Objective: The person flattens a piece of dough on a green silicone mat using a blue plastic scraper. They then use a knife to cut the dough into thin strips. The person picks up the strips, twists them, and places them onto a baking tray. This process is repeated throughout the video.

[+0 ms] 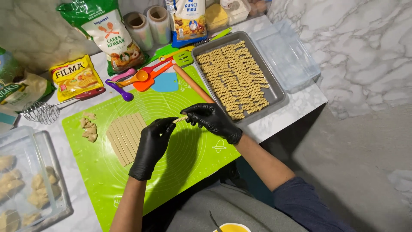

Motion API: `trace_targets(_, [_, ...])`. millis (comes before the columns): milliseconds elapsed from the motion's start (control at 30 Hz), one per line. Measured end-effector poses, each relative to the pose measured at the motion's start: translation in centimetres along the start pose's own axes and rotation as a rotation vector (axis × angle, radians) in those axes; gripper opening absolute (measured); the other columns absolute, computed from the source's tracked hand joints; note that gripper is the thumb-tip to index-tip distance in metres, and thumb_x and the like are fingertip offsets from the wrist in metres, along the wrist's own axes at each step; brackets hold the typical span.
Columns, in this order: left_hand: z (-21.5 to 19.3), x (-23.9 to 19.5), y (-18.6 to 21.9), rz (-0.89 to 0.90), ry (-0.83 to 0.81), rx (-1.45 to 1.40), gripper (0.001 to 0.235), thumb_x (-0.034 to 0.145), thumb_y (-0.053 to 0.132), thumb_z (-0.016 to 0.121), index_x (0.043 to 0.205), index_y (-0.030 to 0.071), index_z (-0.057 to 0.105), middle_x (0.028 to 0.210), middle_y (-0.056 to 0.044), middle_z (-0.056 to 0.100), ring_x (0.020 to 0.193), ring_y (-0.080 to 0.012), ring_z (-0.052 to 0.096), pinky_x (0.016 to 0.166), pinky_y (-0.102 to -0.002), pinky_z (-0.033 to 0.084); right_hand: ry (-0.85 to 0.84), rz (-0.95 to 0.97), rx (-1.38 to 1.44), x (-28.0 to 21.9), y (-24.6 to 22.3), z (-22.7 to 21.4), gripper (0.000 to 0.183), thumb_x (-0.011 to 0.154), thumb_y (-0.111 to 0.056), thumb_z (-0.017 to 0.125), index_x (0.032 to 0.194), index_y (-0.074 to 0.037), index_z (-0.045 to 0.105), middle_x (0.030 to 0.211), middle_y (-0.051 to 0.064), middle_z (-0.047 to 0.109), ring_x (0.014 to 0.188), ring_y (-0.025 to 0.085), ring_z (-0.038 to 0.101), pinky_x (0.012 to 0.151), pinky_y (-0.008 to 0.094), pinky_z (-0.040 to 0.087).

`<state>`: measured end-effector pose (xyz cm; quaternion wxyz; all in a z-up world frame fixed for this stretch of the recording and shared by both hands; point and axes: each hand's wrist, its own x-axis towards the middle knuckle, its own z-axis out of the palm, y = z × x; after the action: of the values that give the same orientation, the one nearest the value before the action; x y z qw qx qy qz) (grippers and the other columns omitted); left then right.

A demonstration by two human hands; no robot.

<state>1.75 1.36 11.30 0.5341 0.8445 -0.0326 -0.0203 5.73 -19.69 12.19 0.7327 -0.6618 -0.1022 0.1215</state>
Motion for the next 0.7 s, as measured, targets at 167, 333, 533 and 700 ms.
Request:
trace_targets(167, [-0.1,-0.3,-0.5,-0.078,0.005,-0.23,0.03,0.096,0.007,0.07,0.123,0.017,0.079,0.088,-0.01,0.075,0.082,-0.0181,0.069,0.081,-0.034,0.055,0.013,0.067,-0.074,-0.3,-1.1,-0.2,0.027,0.086,-0.004,0.083,0.112,-0.005,0.078,0.084,0.016,0.077,0.07,0.013,0.071,0.058,0.02,0.055])
trace_targets(333, [-0.1,-0.6,-0.1,-0.088,0.034,-0.337,0.032,0.095,0.004,0.07,0.124,0.016,0.078,0.093,-0.011,0.073,0.088,-0.0177,0.065,0.081,-0.032,0.054,0.057,0.066,-0.161,-0.4,-0.5,-0.3,0.017,0.089,-0.008,0.082,0.105,-0.006,0.079,0.08,0.014,0.077,0.069,0.013,0.071,0.058,0.022,0.056])
trace_targets(533, [-0.1,-0.6,0.1,-0.169,0.144,-0.374,0.044,0.082,0.003,0.084,0.125,0.011,0.076,0.094,-0.004,0.073,0.083,-0.0093,0.059,0.082,-0.029,0.054,0.018,0.08,-0.065,0.0,-0.7,-0.1,0.023,0.096,-0.007,0.072,0.12,-0.005,0.074,0.086,0.014,0.077,0.072,0.013,0.071,0.059,0.019,0.056])
trace_targets(700, [0.1,-0.8,-0.7,-0.144,0.128,-0.284,0.033,0.089,0.003,0.077,0.118,0.018,0.08,0.09,-0.009,0.077,0.081,-0.0145,0.07,0.081,-0.033,0.057,-0.016,0.108,-0.039,0.1,-0.4,-0.3,0.027,0.093,-0.008,0.077,0.119,-0.005,0.075,0.09,0.017,0.079,0.073,0.015,0.074,0.058,0.019,0.056])
